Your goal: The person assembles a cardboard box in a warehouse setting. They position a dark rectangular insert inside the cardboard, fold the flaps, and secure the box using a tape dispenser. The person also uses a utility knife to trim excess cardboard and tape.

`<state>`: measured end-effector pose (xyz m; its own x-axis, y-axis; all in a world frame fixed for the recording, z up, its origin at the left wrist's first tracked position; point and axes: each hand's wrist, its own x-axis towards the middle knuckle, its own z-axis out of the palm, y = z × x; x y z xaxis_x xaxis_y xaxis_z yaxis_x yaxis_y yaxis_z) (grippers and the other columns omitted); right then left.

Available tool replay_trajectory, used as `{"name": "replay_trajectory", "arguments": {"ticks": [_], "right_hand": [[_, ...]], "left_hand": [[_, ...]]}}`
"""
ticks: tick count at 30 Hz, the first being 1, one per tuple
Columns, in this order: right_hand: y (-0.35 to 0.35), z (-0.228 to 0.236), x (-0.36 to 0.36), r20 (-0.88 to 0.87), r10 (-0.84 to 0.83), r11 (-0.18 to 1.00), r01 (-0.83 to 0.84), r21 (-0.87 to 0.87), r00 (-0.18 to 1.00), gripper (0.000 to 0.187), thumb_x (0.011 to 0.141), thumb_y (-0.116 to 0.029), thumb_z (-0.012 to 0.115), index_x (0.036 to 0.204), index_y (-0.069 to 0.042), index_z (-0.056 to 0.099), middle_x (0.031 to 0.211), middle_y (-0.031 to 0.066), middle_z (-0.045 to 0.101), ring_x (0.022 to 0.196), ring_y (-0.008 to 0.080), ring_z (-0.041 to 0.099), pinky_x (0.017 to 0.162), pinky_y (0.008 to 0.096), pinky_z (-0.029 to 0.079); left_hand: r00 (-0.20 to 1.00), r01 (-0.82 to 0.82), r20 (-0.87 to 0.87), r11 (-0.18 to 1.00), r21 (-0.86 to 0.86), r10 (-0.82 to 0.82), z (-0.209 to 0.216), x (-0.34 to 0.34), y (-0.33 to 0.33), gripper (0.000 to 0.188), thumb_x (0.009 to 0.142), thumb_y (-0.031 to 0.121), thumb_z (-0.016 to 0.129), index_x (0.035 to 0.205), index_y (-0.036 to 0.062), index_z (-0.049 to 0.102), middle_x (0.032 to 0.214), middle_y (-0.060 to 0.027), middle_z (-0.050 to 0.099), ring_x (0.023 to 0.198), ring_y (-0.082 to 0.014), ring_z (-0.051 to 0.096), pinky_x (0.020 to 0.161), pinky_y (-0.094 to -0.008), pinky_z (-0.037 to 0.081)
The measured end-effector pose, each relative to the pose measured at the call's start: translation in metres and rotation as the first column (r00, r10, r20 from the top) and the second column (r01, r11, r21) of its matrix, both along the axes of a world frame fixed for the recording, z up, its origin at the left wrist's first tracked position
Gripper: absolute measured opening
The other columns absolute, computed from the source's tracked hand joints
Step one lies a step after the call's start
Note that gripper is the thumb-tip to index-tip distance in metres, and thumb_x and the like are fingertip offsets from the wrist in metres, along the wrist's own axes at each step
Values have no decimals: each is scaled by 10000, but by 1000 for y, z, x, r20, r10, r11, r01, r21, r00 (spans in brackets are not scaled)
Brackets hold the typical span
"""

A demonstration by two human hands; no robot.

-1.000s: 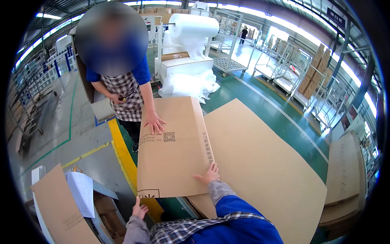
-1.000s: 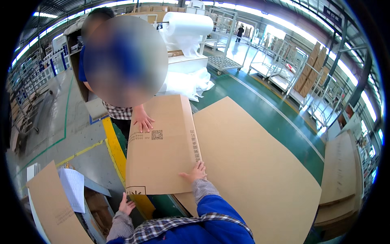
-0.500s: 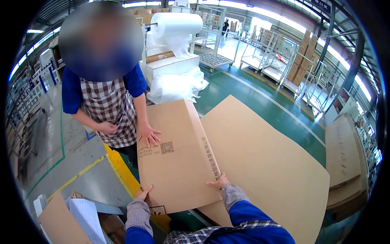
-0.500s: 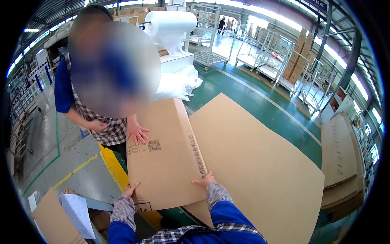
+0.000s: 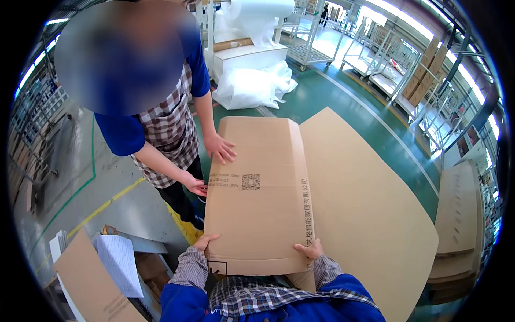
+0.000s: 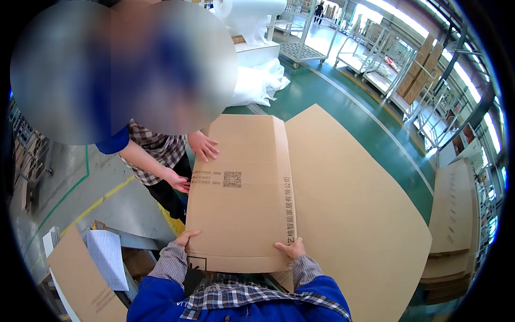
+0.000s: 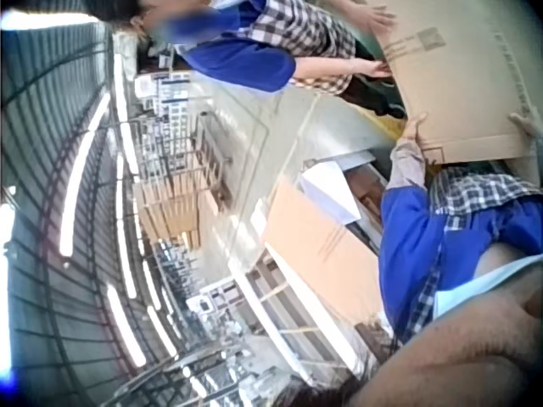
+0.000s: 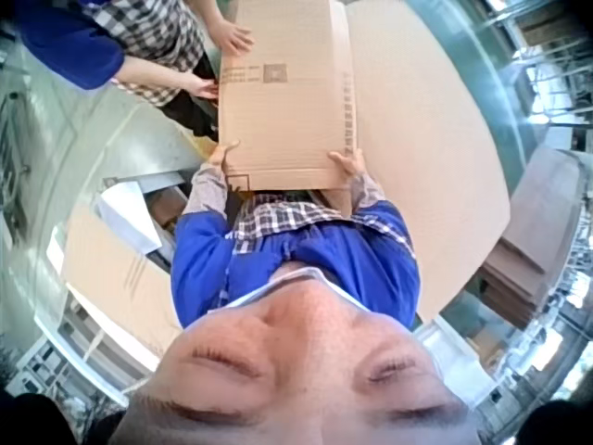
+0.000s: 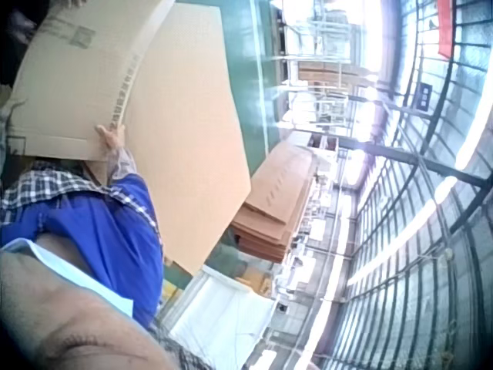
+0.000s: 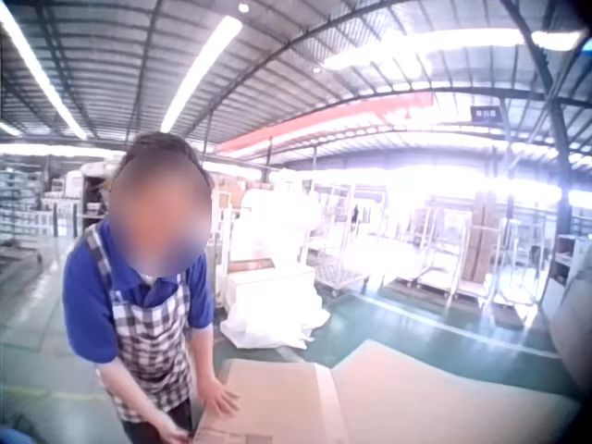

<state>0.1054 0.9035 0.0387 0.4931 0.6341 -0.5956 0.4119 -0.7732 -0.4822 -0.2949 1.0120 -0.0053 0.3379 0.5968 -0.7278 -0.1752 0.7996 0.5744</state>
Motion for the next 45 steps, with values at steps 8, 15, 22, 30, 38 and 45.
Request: {"name": "replay_trajectory", "arguments": {"ticks": [8,15,22,30,38,45], "right_hand": [[-3,4,-3,-16,-148,972,148,181,989,984,517,-455,802,1181,82,314,1103,255,493,1028,324,507,869,359,420],[4,-5,1,108,222,942,-241,235,969,1255,427,-545,793,1343,-5,125,1393,239,55,1280,386,130,1027,441,213],[-21,30,-38,362,526,594,-637,491,770,1208,474,-523,781,1351,-6,132,1379,266,103,1277,415,153,1008,465,245],[-69,1,-23,-50,-293,660,240,712,955,595,811,-333,563,1247,21,365,1223,165,416,1134,270,397,940,351,343],[-87,-30,14,-599,-457,364,752,549,658,434,867,-323,523,1176,-30,437,1142,92,495,1013,203,491,802,323,429],[-90,-14,13,-629,-515,340,813,473,582,463,826,-331,576,1193,-123,384,1071,65,530,887,204,570,634,375,515]], "left_hand": [[979,-118,-171,993,-15,114,56,7,37,636,725,438,662,1139,-18,502,1039,-132,594,903,-204,585,773,-320,465],[991,58,112,991,118,-71,124,26,74,625,802,449,560,1224,12,410,1119,-103,542,972,-178,554,820,-301,453],[892,-28,437,949,313,-118,224,123,50,400,908,357,433,1152,42,468,1060,-1,534,916,-87,519,760,-237,447],[852,169,325,804,571,-411,192,222,2,563,897,424,419,1270,6,362,1190,-92,487,1080,-146,463,920,-274,366],[505,362,-683,589,723,528,-20,99,-14,561,702,411,658,1072,23,493,1108,-207,418,1037,-347,406,887,-440,338],[277,96,-913,937,335,298,-38,-6,17,707,729,588,539,1109,-7,488,1085,-223,515,1017,-372,485,879,-435,359]]}}
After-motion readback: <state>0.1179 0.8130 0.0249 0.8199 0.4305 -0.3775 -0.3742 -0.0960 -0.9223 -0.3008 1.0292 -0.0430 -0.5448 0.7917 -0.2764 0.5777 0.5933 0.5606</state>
